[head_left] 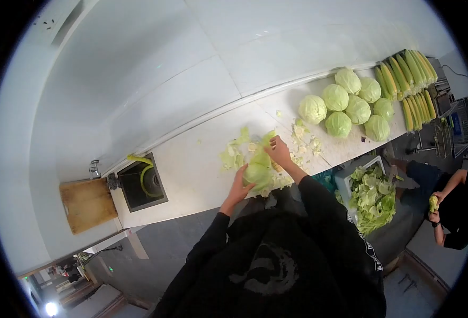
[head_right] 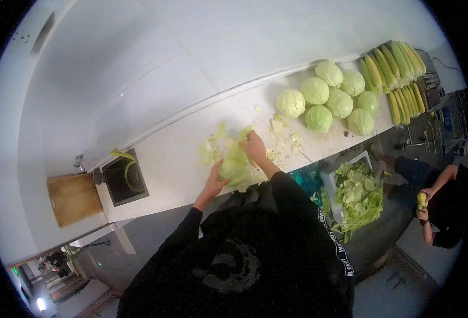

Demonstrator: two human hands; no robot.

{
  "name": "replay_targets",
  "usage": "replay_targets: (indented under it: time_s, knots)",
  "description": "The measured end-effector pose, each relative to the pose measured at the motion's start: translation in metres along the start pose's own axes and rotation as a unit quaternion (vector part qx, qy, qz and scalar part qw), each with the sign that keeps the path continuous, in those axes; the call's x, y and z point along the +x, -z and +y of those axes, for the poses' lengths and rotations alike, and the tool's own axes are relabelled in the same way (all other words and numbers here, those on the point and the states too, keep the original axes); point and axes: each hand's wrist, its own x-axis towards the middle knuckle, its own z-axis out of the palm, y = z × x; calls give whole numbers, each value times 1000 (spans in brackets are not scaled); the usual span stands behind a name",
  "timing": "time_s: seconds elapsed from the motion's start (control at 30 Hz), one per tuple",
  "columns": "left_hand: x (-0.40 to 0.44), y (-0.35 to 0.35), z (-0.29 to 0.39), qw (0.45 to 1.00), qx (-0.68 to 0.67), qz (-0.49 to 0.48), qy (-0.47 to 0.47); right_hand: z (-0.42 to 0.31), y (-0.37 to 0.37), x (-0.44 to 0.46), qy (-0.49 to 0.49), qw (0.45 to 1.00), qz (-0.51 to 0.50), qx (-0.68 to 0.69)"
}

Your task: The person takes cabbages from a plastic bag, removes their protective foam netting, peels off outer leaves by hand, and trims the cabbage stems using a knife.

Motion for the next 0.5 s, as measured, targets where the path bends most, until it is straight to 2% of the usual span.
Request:
replay_targets:
  time_s: [0.07, 0.13, 0.17, 0.23, 0.27, 0.5]
  knots:
    - [-1, 1, -2, 1000, 3, 9, 11, -8, -3, -20, 85, 990, 114, -4]
    - [-1, -3, -14, 998, -5, 38, 42, -23, 11, -49, -2, 999, 25, 24]
    - [0, -8, -26, 995, -61, 52, 63, -30, 17, -65, -46, 998, -19, 38]
    - [2, -19, -45, 977, -172, 77, 102, -28, 10, -94, -65, 989, -125, 46]
    - [1, -18, -39, 977, -164, 80, 109, -28, 8, -103, -75, 980, -178, 51]
    - [0, -12, -22, 976, -147, 77, 140, -14, 9, -111, -95, 961, -223, 133]
